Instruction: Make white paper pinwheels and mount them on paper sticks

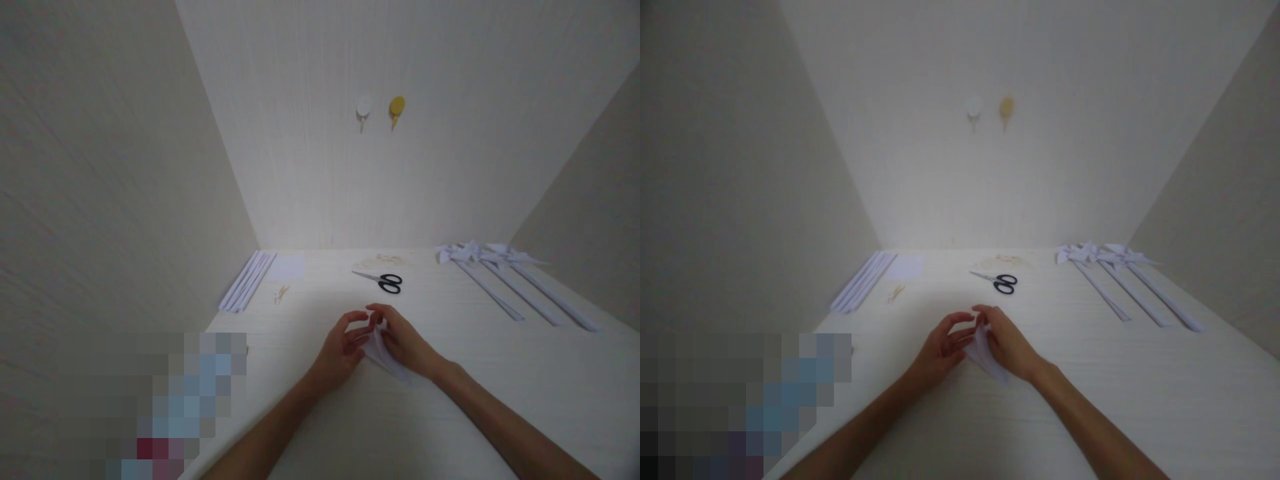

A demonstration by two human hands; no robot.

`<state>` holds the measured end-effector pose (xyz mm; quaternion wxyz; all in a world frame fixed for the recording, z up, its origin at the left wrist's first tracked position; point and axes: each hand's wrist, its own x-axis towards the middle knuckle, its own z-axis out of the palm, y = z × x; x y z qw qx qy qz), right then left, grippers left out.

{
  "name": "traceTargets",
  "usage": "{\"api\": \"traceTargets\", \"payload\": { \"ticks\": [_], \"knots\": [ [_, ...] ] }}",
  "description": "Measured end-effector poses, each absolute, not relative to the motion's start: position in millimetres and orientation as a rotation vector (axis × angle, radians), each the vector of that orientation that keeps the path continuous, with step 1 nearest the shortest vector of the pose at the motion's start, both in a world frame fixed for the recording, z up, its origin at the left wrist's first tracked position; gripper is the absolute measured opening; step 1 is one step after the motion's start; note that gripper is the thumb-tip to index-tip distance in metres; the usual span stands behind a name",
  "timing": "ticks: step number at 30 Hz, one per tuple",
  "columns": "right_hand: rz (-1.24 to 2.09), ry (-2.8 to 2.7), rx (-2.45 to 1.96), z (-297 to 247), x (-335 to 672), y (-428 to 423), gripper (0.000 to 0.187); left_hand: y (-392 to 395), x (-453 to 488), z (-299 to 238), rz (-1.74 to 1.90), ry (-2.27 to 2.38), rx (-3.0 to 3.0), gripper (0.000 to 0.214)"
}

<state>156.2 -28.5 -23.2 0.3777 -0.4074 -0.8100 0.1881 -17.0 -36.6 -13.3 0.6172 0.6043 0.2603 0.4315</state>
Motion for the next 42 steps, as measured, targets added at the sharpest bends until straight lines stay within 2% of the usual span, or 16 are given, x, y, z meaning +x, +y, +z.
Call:
{"api": "traceTargets", "payload": {
  "ticks": [3,5,8,12,15,17,21,26,30,35,38,42],
  "knots": [
    [0.557,-1.961,-0.989,-22.9,160.2,-24.6,0.056,-44.4,-15.1,-14.2,0.877,0.746,1.660,0.055],
    [0.550,-1.888,-0.966,-20.7,165.3,-21.4,0.043,-51.2,-14.2,-10.1,0.734,0.875,1.951,0.058],
    [0.465,-1.894,-0.917,-16.7,177.8,-18.7,0.024,-58.5,-14.7,-1.2,0.468,0.856,2.427,0.050],
    [0.157,-2.170,-1.022,-13.8,193.4,-22.5,0.031,-55.9,-21.9,5.3,0.320,0.881,2.678,0.052],
    [-0.056,-2.322,-1.040,-13.9,193.4,-27.5,0.033,-49.1,-30.0,5.7,0.295,0.936,2.727,0.053],
    [-0.076,-2.390,-0.975,-14.3,187.8,-30.4,0.030,-45.7,-33.9,5.0,0.307,0.947,2.731,0.054],
    [0.125,-2.457,-0.934,-14.0,176.4,-34.6,0.026,-42.4,-36.2,0.4,0.455,0.933,2.691,0.052],
    [0.441,-2.328,-1.006,-10.1,173.8,-32.0,0.018,-35.1,-36.1,-5.8,0.710,1.029,2.453,0.020],
    [0.484,-2.184,-1.211,-10.7,168.4,-26.7,0.030,-30.1,-34.5,-5.5,0.825,1.217,2.262,0.015],
    [0.369,-2.095,-1.351,-21.7,158.5,-22.0,0.023,-32.8,-29.9,-4.9,0.851,1.348,2.222,0.047],
    [0.263,-2.081,-1.354,-23.6,154.9,-21.9,0.033,-35.6,-27.5,-6.6,0.718,1.400,2.374,0.049],
    [0.092,-2.153,-1.396,-19.1,152.1,-23.3,0.031,-39.1,-25.7,-6.7,0.547,1.387,2.646,0.042]
  ]
}}
